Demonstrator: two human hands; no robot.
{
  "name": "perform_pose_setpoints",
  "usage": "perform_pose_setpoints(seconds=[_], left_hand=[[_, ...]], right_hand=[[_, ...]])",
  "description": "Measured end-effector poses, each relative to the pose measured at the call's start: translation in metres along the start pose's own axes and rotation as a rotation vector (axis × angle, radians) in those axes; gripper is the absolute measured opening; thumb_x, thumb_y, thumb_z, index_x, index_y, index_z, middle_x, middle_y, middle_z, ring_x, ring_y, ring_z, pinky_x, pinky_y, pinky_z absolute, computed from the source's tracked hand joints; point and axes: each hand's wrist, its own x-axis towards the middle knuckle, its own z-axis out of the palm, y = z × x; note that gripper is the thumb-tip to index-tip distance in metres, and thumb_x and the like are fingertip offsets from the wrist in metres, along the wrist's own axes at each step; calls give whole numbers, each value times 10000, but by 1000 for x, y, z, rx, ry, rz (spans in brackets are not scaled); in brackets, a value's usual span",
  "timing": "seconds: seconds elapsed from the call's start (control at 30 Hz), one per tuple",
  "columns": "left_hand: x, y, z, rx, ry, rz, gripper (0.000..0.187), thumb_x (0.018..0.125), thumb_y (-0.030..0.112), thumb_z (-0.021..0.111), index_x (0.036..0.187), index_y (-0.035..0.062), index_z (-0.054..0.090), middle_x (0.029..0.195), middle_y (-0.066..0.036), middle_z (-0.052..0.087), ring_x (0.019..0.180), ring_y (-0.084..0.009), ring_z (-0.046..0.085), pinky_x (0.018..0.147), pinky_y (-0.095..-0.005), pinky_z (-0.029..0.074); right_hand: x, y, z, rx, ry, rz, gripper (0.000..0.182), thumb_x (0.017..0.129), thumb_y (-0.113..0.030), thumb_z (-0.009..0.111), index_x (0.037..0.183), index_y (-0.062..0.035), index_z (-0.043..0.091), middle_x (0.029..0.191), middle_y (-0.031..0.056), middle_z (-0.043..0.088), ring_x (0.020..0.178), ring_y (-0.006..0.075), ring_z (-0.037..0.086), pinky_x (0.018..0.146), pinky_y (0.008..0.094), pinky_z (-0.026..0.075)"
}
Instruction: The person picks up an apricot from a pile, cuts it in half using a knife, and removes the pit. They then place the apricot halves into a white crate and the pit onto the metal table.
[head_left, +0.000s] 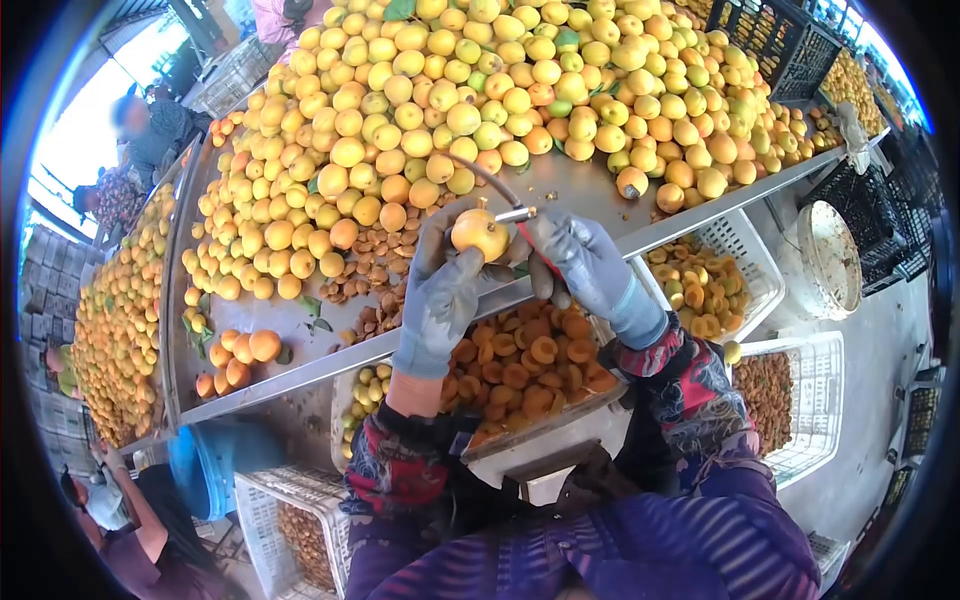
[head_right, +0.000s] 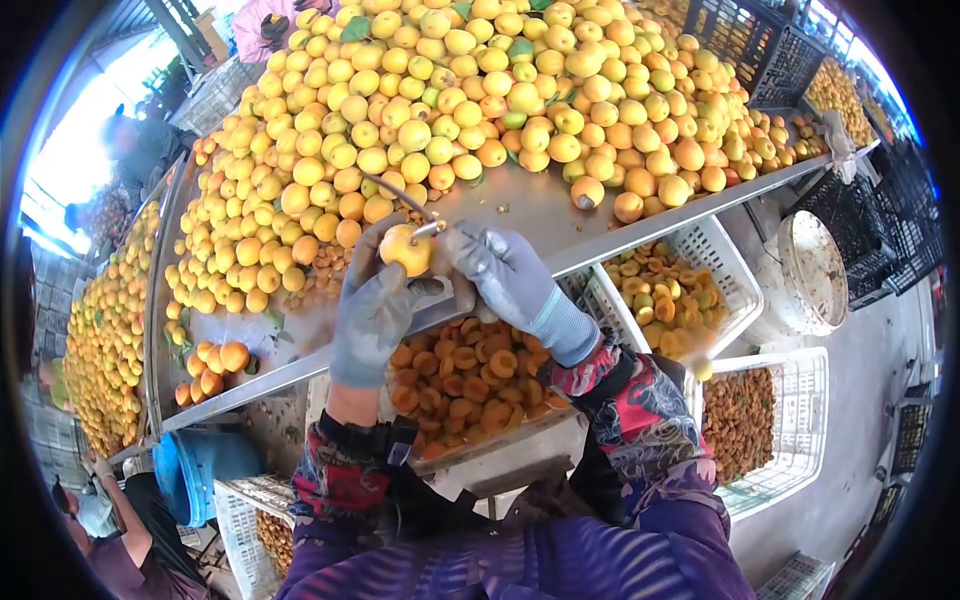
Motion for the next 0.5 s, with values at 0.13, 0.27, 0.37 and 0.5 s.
perform_pose_setpoints(seconds=[0.13,0.27,0.37,0.5], left_hand=[[1,-1,-1,23,-32,19,529,875,157,586,1325,2,357,1205,-130,505,1032,-240,561,863,-397,491],[0,3,8,58,-8,53,511,871,144,565,1313,-13,362,1208,-126,498,1070,-236,533,885,-390,465],[-1,5,9,51,-4,27,508,864,139,555,1310,-16,367,1198,-127,502,1081,-236,525,869,-378,468],[-1,4,9,28,-1,-1,518,849,131,558,1310,-12,369,1188,-135,505,1057,-238,534,873,-376,464]], right_hand=[[2,12,1,-60,-44,-23,464,966,-476,417,889,-48,579,519,-3,487,404,59,430,385,202,329],[2,12,2,-38,-20,-76,464,971,-476,402,903,-53,581,516,-9,483,410,47,415,394,197,321],[0,8,4,-63,-35,-22,452,974,-471,397,941,-60,580,521,-11,485,418,41,406,401,197,313],[-2,6,3,-18,-21,-2,419,983,-428,388,1005,-61,589,550,0,499,445,57,423,420,205,332]])
